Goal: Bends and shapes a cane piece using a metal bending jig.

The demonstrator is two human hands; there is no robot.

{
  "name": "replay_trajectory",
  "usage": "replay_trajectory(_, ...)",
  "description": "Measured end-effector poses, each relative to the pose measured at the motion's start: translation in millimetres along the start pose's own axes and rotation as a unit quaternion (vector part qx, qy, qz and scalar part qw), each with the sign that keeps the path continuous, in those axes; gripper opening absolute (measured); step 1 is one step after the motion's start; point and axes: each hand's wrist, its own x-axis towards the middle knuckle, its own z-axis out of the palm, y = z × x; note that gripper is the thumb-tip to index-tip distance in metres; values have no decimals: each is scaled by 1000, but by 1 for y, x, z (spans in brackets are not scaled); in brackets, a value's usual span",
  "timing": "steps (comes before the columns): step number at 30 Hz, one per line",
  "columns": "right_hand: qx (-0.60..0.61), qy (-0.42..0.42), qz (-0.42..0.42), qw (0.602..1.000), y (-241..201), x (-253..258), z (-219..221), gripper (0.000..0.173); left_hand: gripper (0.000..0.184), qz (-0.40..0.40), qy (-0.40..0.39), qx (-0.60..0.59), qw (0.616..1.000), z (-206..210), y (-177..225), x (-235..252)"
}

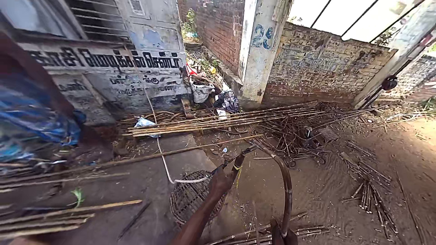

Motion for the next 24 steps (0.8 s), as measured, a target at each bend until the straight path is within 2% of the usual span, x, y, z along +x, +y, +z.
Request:
replay_trajectory(6, 60, -9, 17, 998, -2, 47, 22, 44, 57, -9, 3, 86, 996, 15, 5, 55)
replay_trajectory(10, 83, -8, 31, 996, 5, 72, 33, 46, 68, -50, 20, 95, 994, 16, 16, 65)
replay_trajectory(12, 84, -11, 28, 996, 6, 71, 35, 45, 70, -69, 27, 82, 994, 16, 17, 72)
replay_trajectory(16, 14, -11, -7, 1000, 13, 49, 31, 42, 55, -55, 29, 34, 998, 16, 8, 88)
replay_trajectory(20, -49, -12, -56, 997, 26, 42, 34, 42, 55, -68, 17, 38, 997, 6, 15, 81)
replay_trajectory(24, -62, -19, -51, 997, 23, 48, 36, 40, 58, -69, 2, 30, 997, 7, 16, 84)
